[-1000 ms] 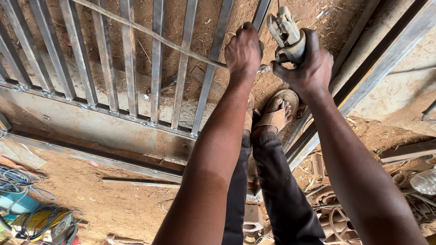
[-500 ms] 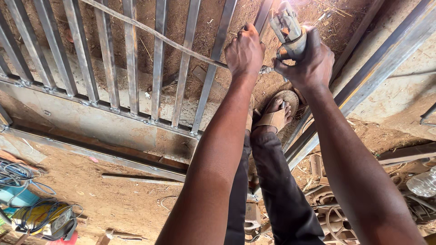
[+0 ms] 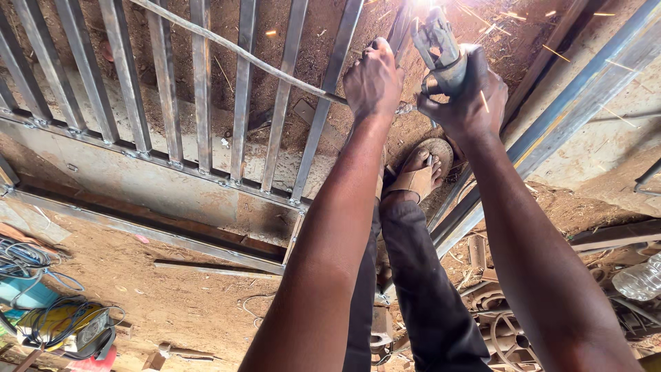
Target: The person assembles and welds a metal gate by positioning metal bars within a frame and using a welding rod to join the components.
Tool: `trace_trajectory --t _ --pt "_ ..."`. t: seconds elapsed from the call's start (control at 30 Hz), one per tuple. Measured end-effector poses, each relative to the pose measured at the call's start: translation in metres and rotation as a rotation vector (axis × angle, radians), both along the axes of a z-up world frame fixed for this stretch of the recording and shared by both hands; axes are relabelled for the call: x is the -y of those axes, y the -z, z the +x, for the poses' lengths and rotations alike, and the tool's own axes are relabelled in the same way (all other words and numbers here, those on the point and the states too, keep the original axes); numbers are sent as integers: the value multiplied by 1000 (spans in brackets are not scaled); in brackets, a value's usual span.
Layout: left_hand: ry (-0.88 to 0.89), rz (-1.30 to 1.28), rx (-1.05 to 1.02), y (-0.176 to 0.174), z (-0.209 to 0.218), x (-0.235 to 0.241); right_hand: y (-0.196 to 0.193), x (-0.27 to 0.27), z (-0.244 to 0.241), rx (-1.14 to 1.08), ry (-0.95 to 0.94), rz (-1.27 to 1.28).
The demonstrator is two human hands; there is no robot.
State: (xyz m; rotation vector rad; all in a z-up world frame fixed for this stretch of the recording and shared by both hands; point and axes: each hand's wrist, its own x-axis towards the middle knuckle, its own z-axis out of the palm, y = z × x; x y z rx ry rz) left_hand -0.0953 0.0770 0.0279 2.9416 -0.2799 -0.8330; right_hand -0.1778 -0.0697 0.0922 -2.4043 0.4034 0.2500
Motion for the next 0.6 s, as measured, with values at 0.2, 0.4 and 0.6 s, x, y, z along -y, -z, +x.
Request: trace_trajectory --t 0.2,0.4,0.6 --pt "10 -14 105 15 -7 -2 -1 0 1 -17 43 35" --pt "-63 -23 -62 22 -8 -3 -1 0 2 4 30 51" --pt "-16 -7 -41 36 -13 -5 4 0 2 2 51 58"
